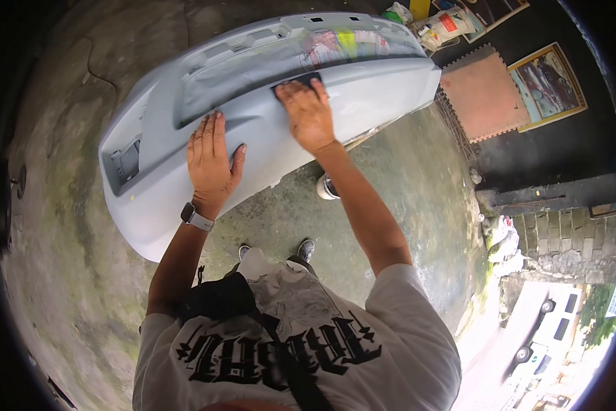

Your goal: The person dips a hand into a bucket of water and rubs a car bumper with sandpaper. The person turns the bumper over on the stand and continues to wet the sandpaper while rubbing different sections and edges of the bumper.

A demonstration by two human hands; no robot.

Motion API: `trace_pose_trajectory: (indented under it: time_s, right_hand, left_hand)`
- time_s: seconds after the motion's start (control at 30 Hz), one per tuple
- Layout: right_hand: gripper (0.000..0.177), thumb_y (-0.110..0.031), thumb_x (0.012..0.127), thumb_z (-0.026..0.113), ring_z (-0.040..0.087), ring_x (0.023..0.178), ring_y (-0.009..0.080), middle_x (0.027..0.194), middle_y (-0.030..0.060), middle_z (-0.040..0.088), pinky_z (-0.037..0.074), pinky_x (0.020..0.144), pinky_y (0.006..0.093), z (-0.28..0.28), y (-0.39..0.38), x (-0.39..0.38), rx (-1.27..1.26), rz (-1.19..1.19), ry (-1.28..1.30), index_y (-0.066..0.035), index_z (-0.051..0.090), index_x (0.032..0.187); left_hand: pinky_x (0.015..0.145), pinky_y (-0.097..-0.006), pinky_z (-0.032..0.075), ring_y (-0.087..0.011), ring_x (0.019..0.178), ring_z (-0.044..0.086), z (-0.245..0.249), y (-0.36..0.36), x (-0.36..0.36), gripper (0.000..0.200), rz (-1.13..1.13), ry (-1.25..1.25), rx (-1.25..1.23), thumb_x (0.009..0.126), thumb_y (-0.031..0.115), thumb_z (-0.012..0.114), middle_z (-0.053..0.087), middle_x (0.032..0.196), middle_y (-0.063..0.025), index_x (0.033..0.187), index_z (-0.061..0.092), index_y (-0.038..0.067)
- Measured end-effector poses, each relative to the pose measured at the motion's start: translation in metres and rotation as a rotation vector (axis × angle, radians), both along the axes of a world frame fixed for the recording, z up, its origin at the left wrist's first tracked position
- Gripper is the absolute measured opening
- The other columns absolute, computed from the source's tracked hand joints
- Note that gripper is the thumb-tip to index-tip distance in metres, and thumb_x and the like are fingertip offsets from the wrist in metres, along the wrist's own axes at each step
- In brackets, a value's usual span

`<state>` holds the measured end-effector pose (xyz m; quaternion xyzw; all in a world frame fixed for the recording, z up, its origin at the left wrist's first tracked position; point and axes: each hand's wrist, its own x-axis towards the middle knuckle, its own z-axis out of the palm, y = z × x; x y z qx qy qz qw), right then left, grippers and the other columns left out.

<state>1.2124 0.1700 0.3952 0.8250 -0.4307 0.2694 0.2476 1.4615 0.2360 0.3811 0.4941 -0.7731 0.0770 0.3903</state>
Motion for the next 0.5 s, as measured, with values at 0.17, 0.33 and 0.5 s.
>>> trace_pose_trajectory:
  time_s: [0.17,0.33,0.5]
  right_hand:
    - [0.052,-0.001,0.083,0.056,0.057,0.126,0.0236,0.13,0.0071,0.063,0.029,0.118,0.0498,-0.003,-0.005,-0.013,0.022,-0.151,-0.093,-0.01,0.061,0.134]
    - [0.053,-0.002,0.082,0.058,0.057,0.126,0.0224,0.131,0.0056,0.063,0.029,0.118,0.0499,0.001,0.001,0.005,0.013,-0.023,0.024,-0.012,0.061,0.134]
    - [0.056,-0.006,0.079,0.059,0.057,0.122,0.0227,0.129,0.0063,0.062,0.03,0.117,0.0518,0.003,-0.012,-0.024,0.024,-0.185,-0.038,-0.009,0.061,0.135]
  left_hand:
    - [0.113,-0.05,0.035,-0.0365,0.134,0.049,0.0,0.0,0.001,0.069,0.0,0.007,-0.004,0.092,0.031,0.065,0.052,0.144,-0.0201,0.147,0.043,-0.003]
    - [0.113,-0.0505,0.035,-0.0368,0.134,0.049,0.0,0.001,0.003,0.07,-0.018,0.006,0.004,0.092,0.032,0.065,0.052,0.145,-0.0202,0.148,0.042,-0.003]
    - [0.113,-0.0509,0.035,-0.0372,0.134,0.048,0.0,0.0,0.004,0.071,-0.015,0.016,0.0,0.092,0.032,0.065,0.051,0.146,-0.0204,0.149,0.041,-0.003]
